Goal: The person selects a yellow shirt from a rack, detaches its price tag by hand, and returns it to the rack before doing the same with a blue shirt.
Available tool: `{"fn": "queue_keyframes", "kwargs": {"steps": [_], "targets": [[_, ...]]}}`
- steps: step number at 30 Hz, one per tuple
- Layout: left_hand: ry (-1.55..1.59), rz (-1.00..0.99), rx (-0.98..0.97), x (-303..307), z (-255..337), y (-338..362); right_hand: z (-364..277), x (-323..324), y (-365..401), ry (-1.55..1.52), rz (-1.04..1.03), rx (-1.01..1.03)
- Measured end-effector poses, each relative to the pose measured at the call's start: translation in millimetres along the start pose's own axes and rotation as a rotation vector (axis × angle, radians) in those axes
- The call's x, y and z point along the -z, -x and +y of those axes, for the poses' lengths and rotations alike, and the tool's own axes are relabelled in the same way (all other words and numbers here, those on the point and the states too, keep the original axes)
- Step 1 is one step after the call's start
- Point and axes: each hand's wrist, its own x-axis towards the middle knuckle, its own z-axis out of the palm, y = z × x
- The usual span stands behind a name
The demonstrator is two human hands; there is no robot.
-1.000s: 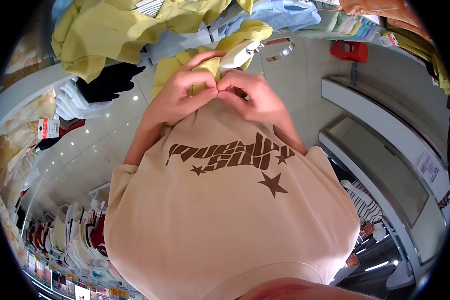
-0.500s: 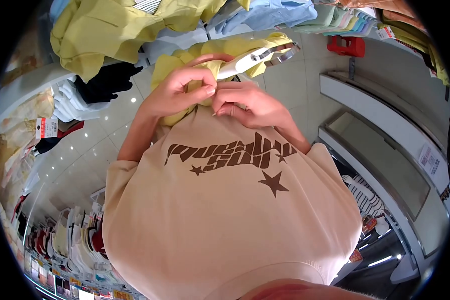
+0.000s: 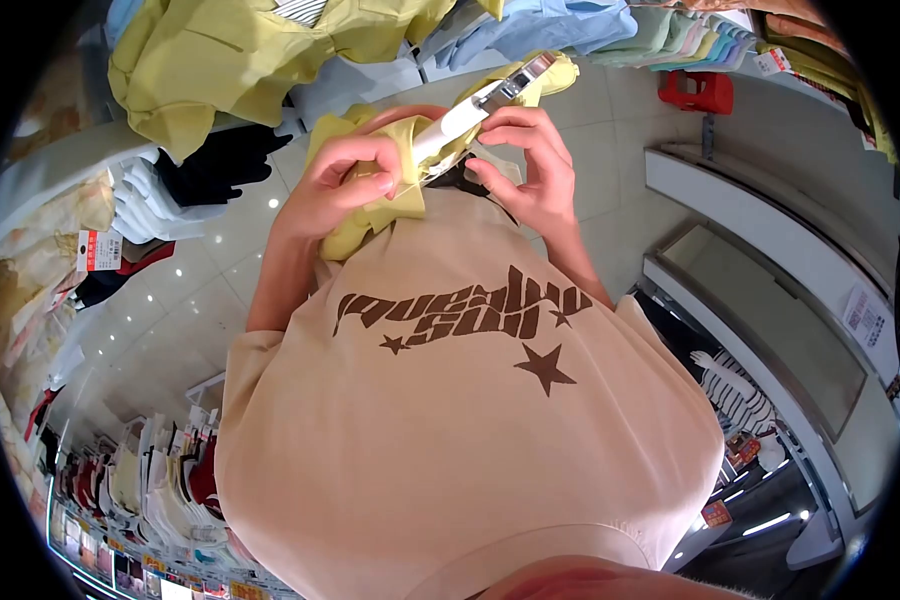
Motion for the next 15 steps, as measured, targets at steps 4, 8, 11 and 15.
{"fn": "queue_keyframes", "kwargs": {"steps": [4,8,11,15], "targets": [[0.008,-0.048,-0.053,5,0,1,-7,-6,-1,0.073,-0.081,-0.124],[-0.001,0.013,-0.05,2,4,3,-2,-5,5,-0.026,-0.257,-0.272],[-0.083,0.057,-0.018,5,8,6,-5,0,8,-0.227,-0.358,-0.455],[-0.314,0.175,-0.143,6,5,7,-15,13,7,-0.485,-0.28,-0.561]]}}
